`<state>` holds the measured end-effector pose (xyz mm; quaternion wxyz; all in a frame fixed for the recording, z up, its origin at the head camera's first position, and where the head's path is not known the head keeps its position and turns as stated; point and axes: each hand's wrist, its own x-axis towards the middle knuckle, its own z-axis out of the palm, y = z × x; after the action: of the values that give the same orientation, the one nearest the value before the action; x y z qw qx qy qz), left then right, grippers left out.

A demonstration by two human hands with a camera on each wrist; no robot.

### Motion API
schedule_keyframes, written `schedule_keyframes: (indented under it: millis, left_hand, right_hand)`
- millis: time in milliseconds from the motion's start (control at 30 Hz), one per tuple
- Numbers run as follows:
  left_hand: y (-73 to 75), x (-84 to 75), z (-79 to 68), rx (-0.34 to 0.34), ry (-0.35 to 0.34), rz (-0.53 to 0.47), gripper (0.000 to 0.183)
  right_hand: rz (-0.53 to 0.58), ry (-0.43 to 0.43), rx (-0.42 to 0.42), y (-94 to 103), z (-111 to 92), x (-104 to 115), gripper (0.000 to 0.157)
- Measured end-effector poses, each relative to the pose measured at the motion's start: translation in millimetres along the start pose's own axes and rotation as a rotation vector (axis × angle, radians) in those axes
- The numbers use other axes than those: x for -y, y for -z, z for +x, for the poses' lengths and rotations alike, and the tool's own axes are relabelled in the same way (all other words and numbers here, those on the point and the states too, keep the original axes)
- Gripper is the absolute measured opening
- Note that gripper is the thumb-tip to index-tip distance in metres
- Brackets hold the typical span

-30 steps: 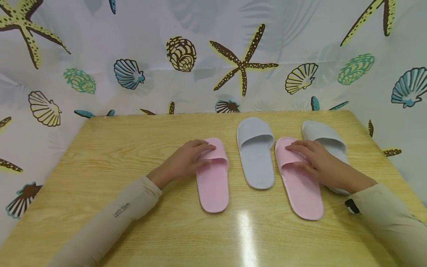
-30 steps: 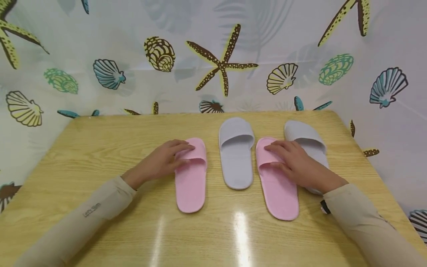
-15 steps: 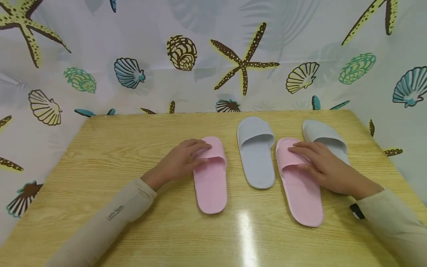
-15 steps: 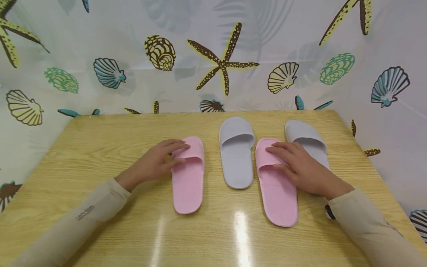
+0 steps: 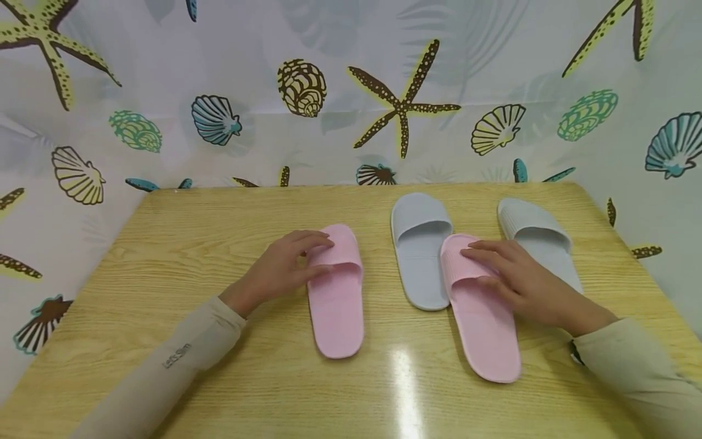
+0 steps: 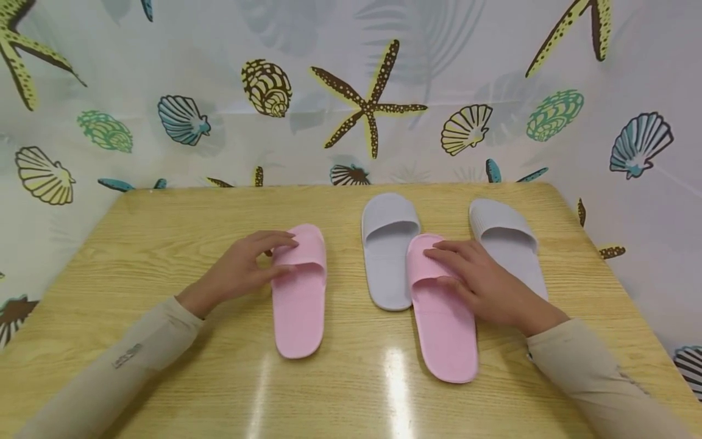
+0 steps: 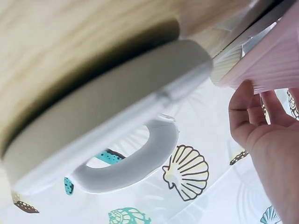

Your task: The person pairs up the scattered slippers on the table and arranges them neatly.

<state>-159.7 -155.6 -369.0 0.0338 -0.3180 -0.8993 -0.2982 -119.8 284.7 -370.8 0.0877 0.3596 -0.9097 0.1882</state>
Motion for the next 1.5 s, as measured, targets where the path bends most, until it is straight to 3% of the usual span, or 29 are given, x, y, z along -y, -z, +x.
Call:
schedule_keyframes:
  millis: [300, 1233, 1500]
  left_hand:
    - [5.3, 6.3, -10.8, -0.037, 0.000, -0.004, 0.042]
    - [20.0, 13.6, -28.6, -0.064, 0.009, -0.010, 0.040]
    - [22.1, 24.2, -35.9, -0.088, -0.008, 0.023, 0.036]
  right_hand:
    - [0.028, -0.022, 0.012, -4.9, 12.5, 13.6, 0.056]
    - [0.098, 0.037, 0.047, -29.0, 57.2, 49.7, 0.045]
    - [0.130, 0.039, 0.062, -34.7, 71.2, 63.8, 0.045]
